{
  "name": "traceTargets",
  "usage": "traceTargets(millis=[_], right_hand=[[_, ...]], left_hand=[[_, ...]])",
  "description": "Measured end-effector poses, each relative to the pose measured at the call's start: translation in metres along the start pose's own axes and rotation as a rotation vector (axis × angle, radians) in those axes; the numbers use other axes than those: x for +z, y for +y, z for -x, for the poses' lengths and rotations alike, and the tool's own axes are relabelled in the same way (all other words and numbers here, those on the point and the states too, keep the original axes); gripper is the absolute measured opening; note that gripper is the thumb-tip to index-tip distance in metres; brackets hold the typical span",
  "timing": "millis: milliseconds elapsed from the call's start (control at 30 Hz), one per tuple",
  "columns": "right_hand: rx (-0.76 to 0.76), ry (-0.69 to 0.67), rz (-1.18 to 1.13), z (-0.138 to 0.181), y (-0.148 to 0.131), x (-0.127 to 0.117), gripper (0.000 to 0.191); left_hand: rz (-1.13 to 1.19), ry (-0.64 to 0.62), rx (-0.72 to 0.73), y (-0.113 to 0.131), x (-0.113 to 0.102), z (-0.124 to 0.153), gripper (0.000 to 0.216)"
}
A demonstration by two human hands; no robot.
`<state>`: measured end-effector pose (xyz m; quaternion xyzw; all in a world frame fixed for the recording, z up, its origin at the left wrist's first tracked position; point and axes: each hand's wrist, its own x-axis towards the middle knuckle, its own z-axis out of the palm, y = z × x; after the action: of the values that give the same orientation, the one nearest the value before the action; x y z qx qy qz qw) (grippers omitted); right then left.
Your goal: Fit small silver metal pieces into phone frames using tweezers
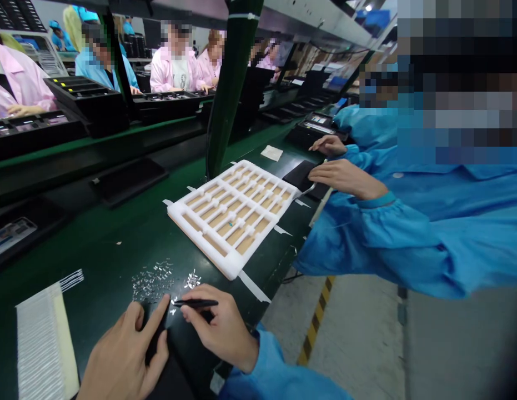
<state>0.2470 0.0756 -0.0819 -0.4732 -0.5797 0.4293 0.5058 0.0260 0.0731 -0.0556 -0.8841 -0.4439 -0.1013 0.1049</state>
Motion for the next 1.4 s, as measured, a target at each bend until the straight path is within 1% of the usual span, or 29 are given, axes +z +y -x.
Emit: traceTargets(millis=[100, 200, 267, 333, 433, 600, 733, 800, 933, 1033, 1400], right_hand=[[-0.019, -0.007, 0.001, 0.0, 0.002, 0.0, 0.014], [0.099, -0.01, -0.081, -0.002, 0.004, 0.002, 0.012], [0.193, -0.015, -0.144, -0.005, 0.004, 0.004, 0.016], [0.255, -0.034, -0.185, -0.01, 0.004, 0.006, 0.022], [0.319, -0.078, -0.218, -0.016, 0.004, 0.007, 0.028], [0.372, -0.1, -0.245, -0.021, 0.006, 0.008, 0.031], [0.34, -0.06, -0.239, -0.016, 0.005, 0.005, 0.031], [0.31, -0.039, -0.223, -0.01, 0.003, 0.002, 0.027], [0.163, -0.062, -0.096, -0.002, -0.001, -0.005, 0.013], [0.065, -0.088, -0.007, -0.002, -0.003, -0.007, 0.012], [0.088, -0.095, -0.049, -0.002, 0.0, -0.005, 0.01]], left_hand=[[-0.019, 0.036, -0.008, -0.001, -0.002, 0.001, 0.044], [-0.012, 0.063, 0.002, -0.002, -0.002, 0.004, 0.043], [0.007, 0.06, 0.023, -0.003, -0.002, 0.005, 0.041], [0.017, 0.05, 0.041, -0.003, -0.003, 0.005, 0.038], [0.018, 0.047, 0.059, -0.004, -0.003, 0.004, 0.037], [0.039, 0.019, 0.074, -0.005, -0.002, 0.001, 0.038], [0.017, 0.031, 0.087, -0.006, -0.001, 0.002, 0.039], [0.014, 0.033, 0.09, -0.006, -0.001, 0.002, 0.039], [0.02, 0.044, 0.078, -0.006, -0.002, 0.003, 0.039], [0.007, 0.038, 0.068, -0.005, -0.002, 0.003, 0.04], [0.001, 0.055, 0.052, -0.004, -0.002, 0.004, 0.038]])
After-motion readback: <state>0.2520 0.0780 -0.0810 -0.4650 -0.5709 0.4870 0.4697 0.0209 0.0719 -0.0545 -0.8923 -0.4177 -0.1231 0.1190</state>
